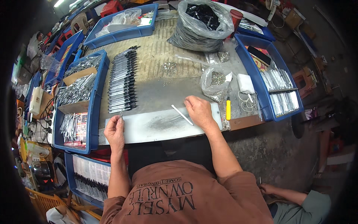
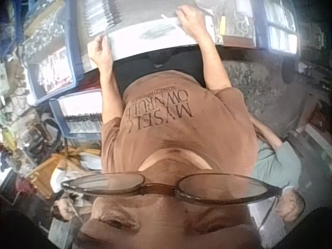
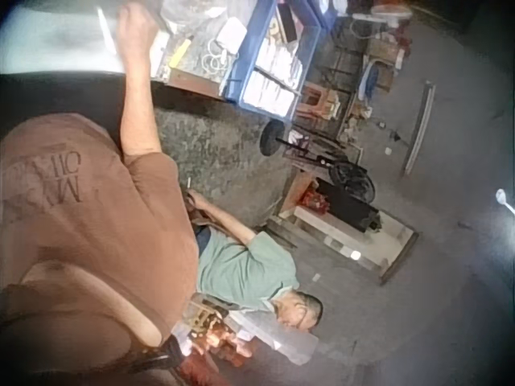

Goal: The person assembles small metal parts and plastic components by hand, taking them from plastic bags and trays.

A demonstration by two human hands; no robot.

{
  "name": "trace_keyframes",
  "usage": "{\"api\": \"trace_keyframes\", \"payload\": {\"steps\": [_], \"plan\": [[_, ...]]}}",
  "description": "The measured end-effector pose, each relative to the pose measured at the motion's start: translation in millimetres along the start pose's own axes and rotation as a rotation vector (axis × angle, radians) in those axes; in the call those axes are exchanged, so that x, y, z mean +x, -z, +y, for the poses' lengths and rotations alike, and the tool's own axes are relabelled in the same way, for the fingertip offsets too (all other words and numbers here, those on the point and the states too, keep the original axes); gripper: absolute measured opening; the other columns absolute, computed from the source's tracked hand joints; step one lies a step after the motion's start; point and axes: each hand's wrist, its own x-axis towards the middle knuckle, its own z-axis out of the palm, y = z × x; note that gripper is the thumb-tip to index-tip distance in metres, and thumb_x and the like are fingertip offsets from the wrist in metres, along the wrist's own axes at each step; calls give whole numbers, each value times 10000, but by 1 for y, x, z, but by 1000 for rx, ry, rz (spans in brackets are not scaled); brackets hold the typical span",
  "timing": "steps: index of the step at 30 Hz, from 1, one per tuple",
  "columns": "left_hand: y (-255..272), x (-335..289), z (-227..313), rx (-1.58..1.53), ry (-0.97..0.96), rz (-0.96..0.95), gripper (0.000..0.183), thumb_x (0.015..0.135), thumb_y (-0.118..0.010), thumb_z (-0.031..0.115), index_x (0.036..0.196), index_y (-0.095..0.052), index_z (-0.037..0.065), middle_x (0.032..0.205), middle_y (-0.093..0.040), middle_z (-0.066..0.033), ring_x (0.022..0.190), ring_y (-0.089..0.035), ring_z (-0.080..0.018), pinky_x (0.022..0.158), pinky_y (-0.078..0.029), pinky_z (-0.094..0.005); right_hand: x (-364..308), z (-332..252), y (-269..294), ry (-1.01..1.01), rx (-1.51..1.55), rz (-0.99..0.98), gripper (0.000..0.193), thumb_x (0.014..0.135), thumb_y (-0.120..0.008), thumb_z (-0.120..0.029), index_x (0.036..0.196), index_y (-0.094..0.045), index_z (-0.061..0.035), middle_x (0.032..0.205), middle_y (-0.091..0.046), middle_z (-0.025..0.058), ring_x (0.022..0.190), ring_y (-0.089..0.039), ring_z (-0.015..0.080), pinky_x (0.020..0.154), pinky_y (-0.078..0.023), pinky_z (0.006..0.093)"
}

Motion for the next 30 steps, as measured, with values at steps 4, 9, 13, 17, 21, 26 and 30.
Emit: {"api": "trace_keyframes", "payload": {"steps": [4,9,13,17,21,26,30], "plan": [[0,0,1,4,6,8,110,821,-552,53,906,-560,-16,684,-487,41,548,-388,-10,467,-298,-144,0,0,0,-7,-12,-5,107,768,-545,-129,784,-569,-26,723,-595,134,671,-576,308,587,-452,376],[0,0,2,17,0,-7,107,823,-550,57,903,-561,-13,684,-486,42,556,-389,-9,475,-299,-143,0,1,0,9,-22,-3,111,770,-543,-136,783,-564,-28,717,-593,131,667,-575,309,583,-451,379],[-1,0,1,12,-1,-5,102,824,-548,55,902,-560,-10,688,-486,43,557,-386,-7,477,-297,-142,0,0,0,-2,-12,0,110,769,-545,-135,780,-567,-28,718,-594,132,667,-576,309,583,-451,383],[-1,-1,1,-2,11,1,100,823,-549,52,901,-560,-10,694,-488,43,560,-387,-7,478,-297,-141,0,1,-1,-4,0,13,111,770,-547,-135,783,-573,-27,715,-594,137,664,-577,309,580,-451,382],[0,0,0,-2,0,-2,101,820,-550,44,904,-560,-11,711,-493,42,568,-389,-5,482,-298,-139,0,0,0,-11,-3,3,112,770,-547,-134,787,-574,-26,712,-594,139,663,-577,310,581,-451,380],[0,0,1,19,-30,-4,103,818,-550,39,907,-567,-10,723,-497,43,579,-390,-3,487,-299,-136,0,0,0,8,4,3,110,771,-545,-131,788,-572,-27,723,-595,136,666,-577,310,580,-452,375],[0,-1,0,6,2,-9,105,818,-550,39,909,-571,-9,730,-499,46,591,-394,-3,496,-300,-134,0,-1,1,4,-3,-4,104,772,-542,-126,789,-571,-28,726,-595,134,666,-576,308,579,-451,376]]}}
